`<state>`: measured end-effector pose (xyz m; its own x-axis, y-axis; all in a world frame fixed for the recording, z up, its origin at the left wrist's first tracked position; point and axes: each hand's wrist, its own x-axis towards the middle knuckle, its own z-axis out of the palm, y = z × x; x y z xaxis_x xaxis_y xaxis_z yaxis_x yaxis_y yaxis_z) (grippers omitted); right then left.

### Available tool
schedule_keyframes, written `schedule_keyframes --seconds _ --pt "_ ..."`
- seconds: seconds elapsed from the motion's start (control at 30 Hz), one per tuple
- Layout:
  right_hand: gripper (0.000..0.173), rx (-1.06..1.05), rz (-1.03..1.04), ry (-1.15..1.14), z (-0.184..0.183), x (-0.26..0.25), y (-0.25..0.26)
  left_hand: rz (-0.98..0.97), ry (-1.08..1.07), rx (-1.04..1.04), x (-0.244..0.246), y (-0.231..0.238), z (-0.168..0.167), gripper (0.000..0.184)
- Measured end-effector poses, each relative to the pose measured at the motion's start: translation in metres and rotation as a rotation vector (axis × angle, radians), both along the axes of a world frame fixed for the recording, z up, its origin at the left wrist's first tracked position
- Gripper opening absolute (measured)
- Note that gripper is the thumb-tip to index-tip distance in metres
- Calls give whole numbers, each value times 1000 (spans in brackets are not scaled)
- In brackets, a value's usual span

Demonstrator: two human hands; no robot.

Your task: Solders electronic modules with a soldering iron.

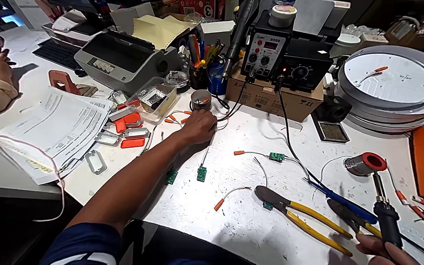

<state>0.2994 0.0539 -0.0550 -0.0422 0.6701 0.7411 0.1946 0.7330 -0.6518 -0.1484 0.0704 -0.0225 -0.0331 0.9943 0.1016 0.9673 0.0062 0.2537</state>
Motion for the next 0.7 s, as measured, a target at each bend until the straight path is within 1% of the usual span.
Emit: schedule_keyframes --seconds 0.03,0.07,0.13,0.2,0.27,0.37,0.47,0.53,0.6,0.7 --pt "27 3 0 11 0 0 0 31 -123 6 3 -3 4 22" --pt "28 8 -2 12 -1 0 0 79 -291 12 8 -7 9 22" --pt "28 25 -3 11 -2 -1 1 178 -731 52 24 -20 21 18" --pt "28 41 0 7 -2 -1 1 215 -1066 71 48 -40 32 15" --pt "27 54 -21 12 -2 -2 0 181 -1345 66 71 -57 32 13" --pt "24 50 -61 19 1 -6 -2 63 -1714 43 111 -82 27 14" --pt "21 64 -72 -1 2 -10 -5 4 -2009 54 150 -98 18 14" --pt "19 86 -82 -32 3 -11 -7 -13 -2146 75 172 -104 12 10" --pt "19 114 -81 -72 5 -12 -10 9 -2240 78 188 -106 11 11" --pt "22 134 -25 -103 13 -20 -21 11 -2294 67 203 -107 12 11"
